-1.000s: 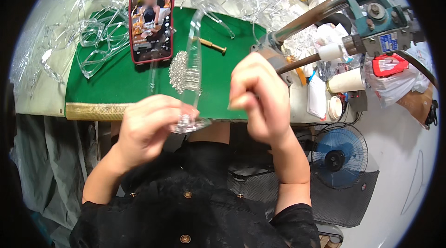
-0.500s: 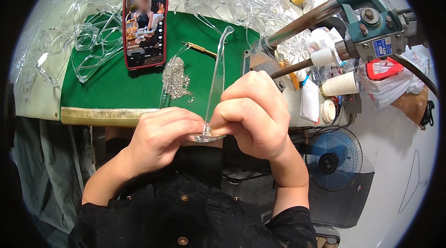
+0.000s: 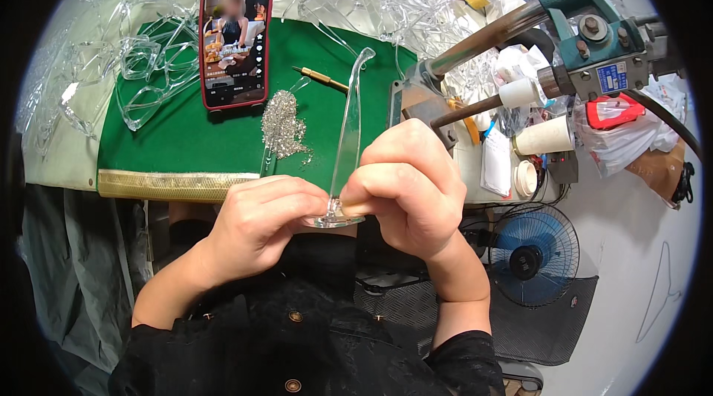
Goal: The person assembles eyeglasses by inserting small metal screws into the frame hinges using their fingers. They repeatedly pick up frames, insert screws, and place the finished units aside on a green work surface.
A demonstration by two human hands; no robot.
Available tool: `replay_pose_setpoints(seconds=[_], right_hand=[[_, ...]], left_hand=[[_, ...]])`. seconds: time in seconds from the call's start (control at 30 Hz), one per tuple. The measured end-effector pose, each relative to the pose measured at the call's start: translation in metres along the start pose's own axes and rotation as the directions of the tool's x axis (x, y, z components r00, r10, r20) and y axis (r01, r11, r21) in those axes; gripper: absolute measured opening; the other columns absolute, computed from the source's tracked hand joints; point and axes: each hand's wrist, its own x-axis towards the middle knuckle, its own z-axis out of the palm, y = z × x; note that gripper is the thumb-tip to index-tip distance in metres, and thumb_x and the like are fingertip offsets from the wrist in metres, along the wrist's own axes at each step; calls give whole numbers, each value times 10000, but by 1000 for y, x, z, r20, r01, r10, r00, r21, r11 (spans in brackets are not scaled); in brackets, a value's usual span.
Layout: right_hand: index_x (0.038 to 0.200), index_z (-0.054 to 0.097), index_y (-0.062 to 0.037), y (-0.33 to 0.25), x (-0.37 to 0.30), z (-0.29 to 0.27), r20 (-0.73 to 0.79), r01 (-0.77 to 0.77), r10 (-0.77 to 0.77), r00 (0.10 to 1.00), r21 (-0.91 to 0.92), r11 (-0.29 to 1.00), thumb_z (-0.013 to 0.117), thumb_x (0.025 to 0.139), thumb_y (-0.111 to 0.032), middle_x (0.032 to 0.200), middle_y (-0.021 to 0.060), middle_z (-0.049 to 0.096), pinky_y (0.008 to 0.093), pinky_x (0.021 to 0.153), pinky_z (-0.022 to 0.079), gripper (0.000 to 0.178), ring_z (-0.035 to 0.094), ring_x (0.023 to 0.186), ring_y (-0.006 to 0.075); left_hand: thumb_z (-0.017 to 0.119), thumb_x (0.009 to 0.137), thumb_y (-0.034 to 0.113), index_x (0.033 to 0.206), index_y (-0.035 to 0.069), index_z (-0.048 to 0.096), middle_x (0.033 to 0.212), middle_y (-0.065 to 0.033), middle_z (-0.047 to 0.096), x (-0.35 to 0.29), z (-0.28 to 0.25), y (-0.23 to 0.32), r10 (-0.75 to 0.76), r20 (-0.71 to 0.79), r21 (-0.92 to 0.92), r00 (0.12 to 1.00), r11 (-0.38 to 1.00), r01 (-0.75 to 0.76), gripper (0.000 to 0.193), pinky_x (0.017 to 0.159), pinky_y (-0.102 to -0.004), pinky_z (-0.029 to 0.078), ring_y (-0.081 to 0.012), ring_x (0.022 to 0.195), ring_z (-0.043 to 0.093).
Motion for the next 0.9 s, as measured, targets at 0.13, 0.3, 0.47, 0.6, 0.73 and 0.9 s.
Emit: replay_pose_setpoints(seconds=[0.13,0.3,0.47,0.6,0.73,0.9], right_hand=[[798,649,-57,-1,-2,0,-8,-60,60,998,53,997,749,739,-227,761,38,562,280,570,400,206,534,662,177],[788,638,-59,-2,-3,-1,-18,-117,119,993,89,989,743,763,-263,762,41,560,275,577,403,232,533,660,174],[769,606,-58,-2,-3,3,-27,-137,142,989,139,981,722,793,-292,767,46,550,274,578,404,263,529,656,174],[766,597,-58,-1,-3,4,-33,-126,132,991,140,982,717,799,-289,763,47,547,274,579,403,263,527,654,174],[770,598,-56,-1,-5,3,-47,-116,123,991,141,983,719,799,-282,758,46,545,277,583,403,258,524,656,176],[777,584,-46,9,-12,3,-131,-69,94,987,178,982,732,803,-312,761,53,532,273,600,398,306,509,671,174]], left_hand=[[680,712,-46,935,15,648,921,-105,676,0,0,1,0,-4,18,1000,1000,0,233,671,-346,531,-285,806,665],[689,694,-46,929,13,652,918,-109,677,3,0,2,21,-19,36,1000,999,-20,245,660,-342,532,-283,805,668],[639,702,-53,991,57,668,934,-65,668,2,4,2,3,-28,-26,1000,1000,-3,311,691,-339,541,-250,823,659],[639,700,-62,995,49,662,950,-68,672,2,7,2,-4,-33,-56,999,998,2,316,703,-337,542,-254,836,661],[647,716,-54,993,43,658,959,-74,674,3,9,2,1,-38,-56,999,998,-3,293,702,-337,543,-257,842,664],[655,739,-62,965,16,646,923,-112,672,10,19,1,15,-70,-92,997,995,-22,239,686,-344,538,-283,816,666]])
